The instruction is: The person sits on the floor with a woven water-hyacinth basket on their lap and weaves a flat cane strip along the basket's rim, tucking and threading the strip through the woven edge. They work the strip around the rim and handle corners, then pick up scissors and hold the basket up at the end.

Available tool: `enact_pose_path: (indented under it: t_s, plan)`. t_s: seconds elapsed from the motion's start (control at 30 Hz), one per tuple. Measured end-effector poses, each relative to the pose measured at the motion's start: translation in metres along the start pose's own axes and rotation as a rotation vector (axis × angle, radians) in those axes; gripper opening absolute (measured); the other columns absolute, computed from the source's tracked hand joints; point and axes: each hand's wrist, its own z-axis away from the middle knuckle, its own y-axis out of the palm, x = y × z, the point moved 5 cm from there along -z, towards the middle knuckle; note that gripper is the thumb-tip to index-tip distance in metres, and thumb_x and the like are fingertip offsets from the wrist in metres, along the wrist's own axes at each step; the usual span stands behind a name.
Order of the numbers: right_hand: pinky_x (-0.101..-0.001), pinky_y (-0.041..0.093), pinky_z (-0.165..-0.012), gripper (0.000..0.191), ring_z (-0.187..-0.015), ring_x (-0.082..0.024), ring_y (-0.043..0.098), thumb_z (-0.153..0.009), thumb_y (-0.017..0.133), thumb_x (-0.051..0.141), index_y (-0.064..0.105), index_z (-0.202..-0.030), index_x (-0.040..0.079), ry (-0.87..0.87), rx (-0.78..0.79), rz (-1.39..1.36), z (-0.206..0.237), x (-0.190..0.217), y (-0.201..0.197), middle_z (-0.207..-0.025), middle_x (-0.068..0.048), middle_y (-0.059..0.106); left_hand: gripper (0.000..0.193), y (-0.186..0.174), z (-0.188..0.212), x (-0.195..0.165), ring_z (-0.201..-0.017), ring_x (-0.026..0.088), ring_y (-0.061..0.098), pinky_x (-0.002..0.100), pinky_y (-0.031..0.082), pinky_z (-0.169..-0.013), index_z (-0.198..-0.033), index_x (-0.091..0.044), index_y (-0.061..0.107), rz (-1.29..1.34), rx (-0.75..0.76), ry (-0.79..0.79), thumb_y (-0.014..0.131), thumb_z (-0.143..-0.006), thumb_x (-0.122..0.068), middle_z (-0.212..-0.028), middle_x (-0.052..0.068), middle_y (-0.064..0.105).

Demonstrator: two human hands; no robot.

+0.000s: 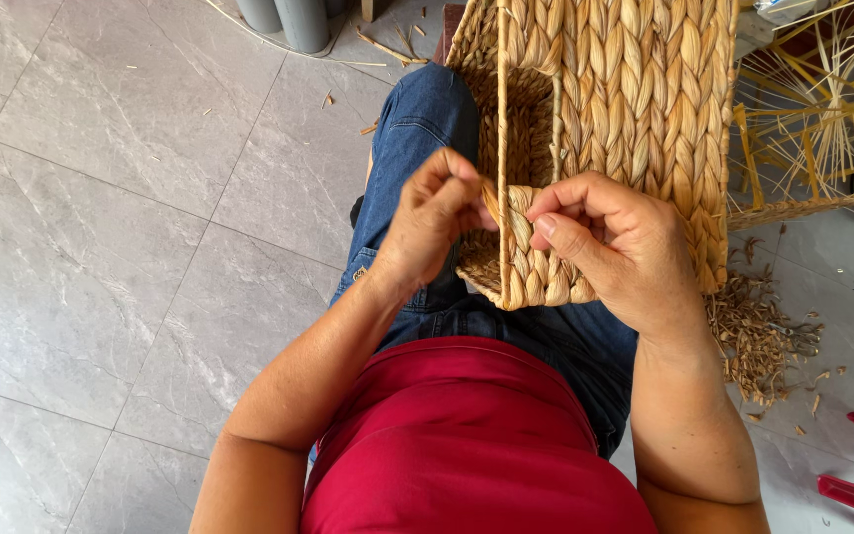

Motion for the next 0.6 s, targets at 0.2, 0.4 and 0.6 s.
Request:
enact_pose_path:
  t_s: [0.2, 0.4, 0.6]
  plan:
    - [-0.0199, 0.055, -0.075, 0.008, -0.085, -0.006, 0.067, -0.103, 0.065, 0.002, 0.069, -0.11, -0.001, -0.039, -0.039, -0.016, 0.002, -0.002, -0.001, -0.093, -0.004, 0.071, 0.006, 0.014, -0.015, -0.035, -0.083, 0.01, 0.065, 0.03, 0.058, -0.078, -0.104, -0.01, 0.054, -0.208, 0.021, 0.211, 0.06, -0.105, -0.008, -0.097, 0.004, 0.07]
    - [-0.0223, 0.053, -0.06, 0.009, -0.067, -0.011, 0.064, -0.112, 0.063, 0.006, 0.063, -0.113, -0.003, -0.391, -0.357, -0.167, 0.024, -0.002, -0.014, -0.088, -0.009, 0.069, 0.026, 0.014, 0.004, -0.042, -0.09, 0.012, 0.067, 0.033, 0.06, -0.089, -0.121, -0.01, 0.056, -0.187, -0.019, 0.085, 0.056, -0.105, -0.03, -0.108, 0.006, 0.072]
    - [-0.0228, 0.047, -0.054, 0.016, -0.056, -0.014, 0.055, -0.112, 0.064, 0.013, 0.057, -0.116, -0.001, -0.568, -0.631, -0.371, 0.048, -0.019, -0.019, -0.075, -0.011, 0.061, 0.064, 0.044, 0.084, -0.037, -0.121, 0.022, 0.064, 0.038, 0.053, -0.109, -0.138, 0.001, 0.054, -0.616, 0.275, 0.297, 0.051, -0.109, -0.056, -0.128, 0.013, 0.063]
